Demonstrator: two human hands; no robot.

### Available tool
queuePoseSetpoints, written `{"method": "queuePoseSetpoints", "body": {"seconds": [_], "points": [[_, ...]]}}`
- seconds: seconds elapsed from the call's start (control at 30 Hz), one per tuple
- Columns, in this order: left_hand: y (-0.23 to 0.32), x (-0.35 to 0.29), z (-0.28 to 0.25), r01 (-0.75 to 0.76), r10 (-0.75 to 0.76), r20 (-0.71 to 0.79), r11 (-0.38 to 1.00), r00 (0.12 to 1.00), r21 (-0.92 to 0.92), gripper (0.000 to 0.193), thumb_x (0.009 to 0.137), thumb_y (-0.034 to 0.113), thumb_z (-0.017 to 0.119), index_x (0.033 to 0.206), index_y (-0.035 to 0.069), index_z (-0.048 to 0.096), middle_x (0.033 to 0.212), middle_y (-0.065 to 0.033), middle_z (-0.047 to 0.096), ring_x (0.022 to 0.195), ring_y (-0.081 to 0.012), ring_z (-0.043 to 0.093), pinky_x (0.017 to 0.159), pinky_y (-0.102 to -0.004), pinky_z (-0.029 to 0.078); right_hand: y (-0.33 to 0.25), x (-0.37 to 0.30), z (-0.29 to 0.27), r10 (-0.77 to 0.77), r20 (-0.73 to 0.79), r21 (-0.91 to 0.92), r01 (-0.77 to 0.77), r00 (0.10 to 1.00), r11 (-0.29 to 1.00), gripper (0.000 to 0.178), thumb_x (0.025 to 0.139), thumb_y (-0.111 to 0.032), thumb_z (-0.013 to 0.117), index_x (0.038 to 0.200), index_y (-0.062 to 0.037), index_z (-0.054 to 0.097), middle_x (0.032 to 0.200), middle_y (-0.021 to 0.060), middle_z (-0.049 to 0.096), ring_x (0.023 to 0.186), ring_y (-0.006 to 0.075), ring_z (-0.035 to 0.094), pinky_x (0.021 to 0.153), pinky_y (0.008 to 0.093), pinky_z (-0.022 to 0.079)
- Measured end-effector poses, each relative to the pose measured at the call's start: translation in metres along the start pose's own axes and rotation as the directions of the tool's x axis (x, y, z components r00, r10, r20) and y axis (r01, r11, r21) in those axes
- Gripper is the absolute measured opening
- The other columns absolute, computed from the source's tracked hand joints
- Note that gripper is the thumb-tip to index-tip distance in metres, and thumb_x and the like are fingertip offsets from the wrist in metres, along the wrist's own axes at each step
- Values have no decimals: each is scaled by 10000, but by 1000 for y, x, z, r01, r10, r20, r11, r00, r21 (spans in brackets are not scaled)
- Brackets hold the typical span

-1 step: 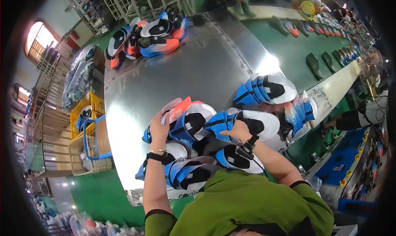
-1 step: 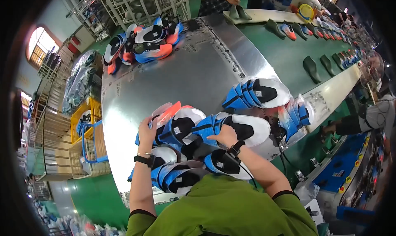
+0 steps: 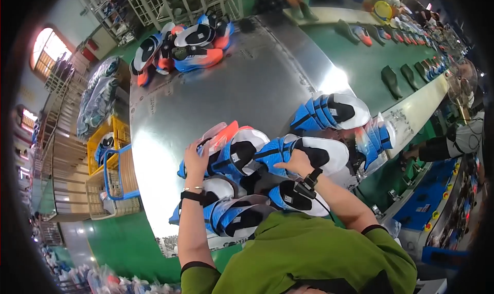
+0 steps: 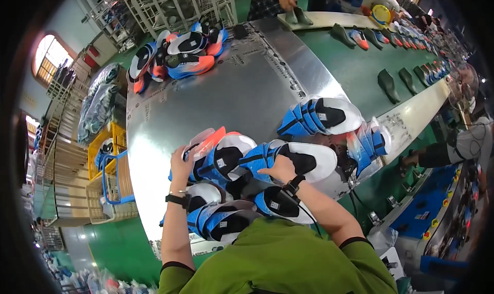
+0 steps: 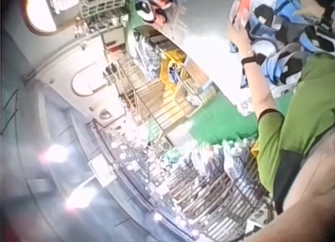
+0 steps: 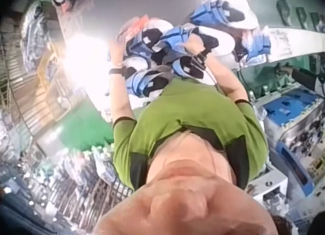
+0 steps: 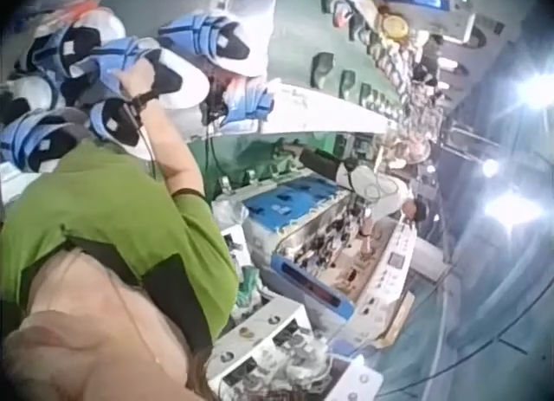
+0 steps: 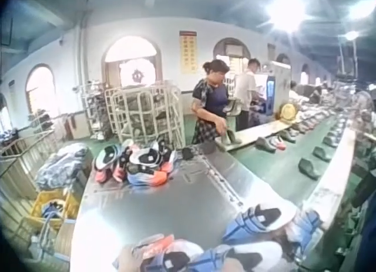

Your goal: Organizing shoe upper components and loading them into an automated industrial processing machine.

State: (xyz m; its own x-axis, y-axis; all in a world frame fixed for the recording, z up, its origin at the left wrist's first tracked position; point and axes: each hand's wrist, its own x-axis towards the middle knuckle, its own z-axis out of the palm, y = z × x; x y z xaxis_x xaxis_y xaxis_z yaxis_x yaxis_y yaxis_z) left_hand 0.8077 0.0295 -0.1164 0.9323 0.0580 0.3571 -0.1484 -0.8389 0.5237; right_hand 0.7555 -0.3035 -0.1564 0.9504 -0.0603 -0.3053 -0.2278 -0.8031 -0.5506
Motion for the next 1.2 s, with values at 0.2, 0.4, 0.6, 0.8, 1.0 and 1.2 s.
{"method": "queuePoseSetpoints", "body": {"seconds": [0.2,0.4,0.6,0.8,1.0,1.2], "points": [[-93,-34,0,375,-395,328,919,858,124,834,727,469,630,1279,-70,314,1305,-278,332,1206,-389,341,1013,-426,275,-42,-22,6,-154,-110,-181,132,982,975,579,559,-516,713,841,-20,615,809,193,606,755,334,599,672,412,473],[-65,-44,-9,378,-428,384,904,818,202,429,840,313,508,1129,-3,539,1141,-227,531,1077,-303,514,913,-358,398,-87,-27,42,-290,-57,122,295,955,948,606,493,-384,778,870,2,502,784,192,583,810,361,577,656,440,458],[-15,-41,-32,292,-408,172,837,897,463,384,801,170,499,1120,-42,526,1066,-263,557,1028,-366,526,880,-408,409,-96,5,79,-317,-131,248,341,939,907,682,509,-389,769,1004,-24,473,865,199,587,830,373,563,693,431,447],[46,-49,-31,-373,373,-2,927,928,-51,415,718,28,485,1126,-38,524,1037,-259,572,1013,-375,530,880,-418,405,-120,-2,52,-195,257,195,147,946,970,1185,398,-536,788,1242,102,253,1143,277,483,1086,399,468,897,472,351],[11,-71,-20,22,18,171,972,985,-232,486,633,15,549,1116,-33,535,1080,-235,563,994,-338,545,890,-380,406,-144,-33,86,-117,108,118,104,987,988,1097,440,-478,805,1211,92,272,1058,257,540,982,379,543,875,425,387],[6,-76,-11,169,73,298,686,952,-708,482,761,201,643,1121,-71,473,1114,-220,529,1071,-279,507,929,-342,372,-97,-22,77,-274,-93,526,281,957,803,738,470,-408,823,1031,-23,538,965,148,613,892,299,587,816,362,444]]}}
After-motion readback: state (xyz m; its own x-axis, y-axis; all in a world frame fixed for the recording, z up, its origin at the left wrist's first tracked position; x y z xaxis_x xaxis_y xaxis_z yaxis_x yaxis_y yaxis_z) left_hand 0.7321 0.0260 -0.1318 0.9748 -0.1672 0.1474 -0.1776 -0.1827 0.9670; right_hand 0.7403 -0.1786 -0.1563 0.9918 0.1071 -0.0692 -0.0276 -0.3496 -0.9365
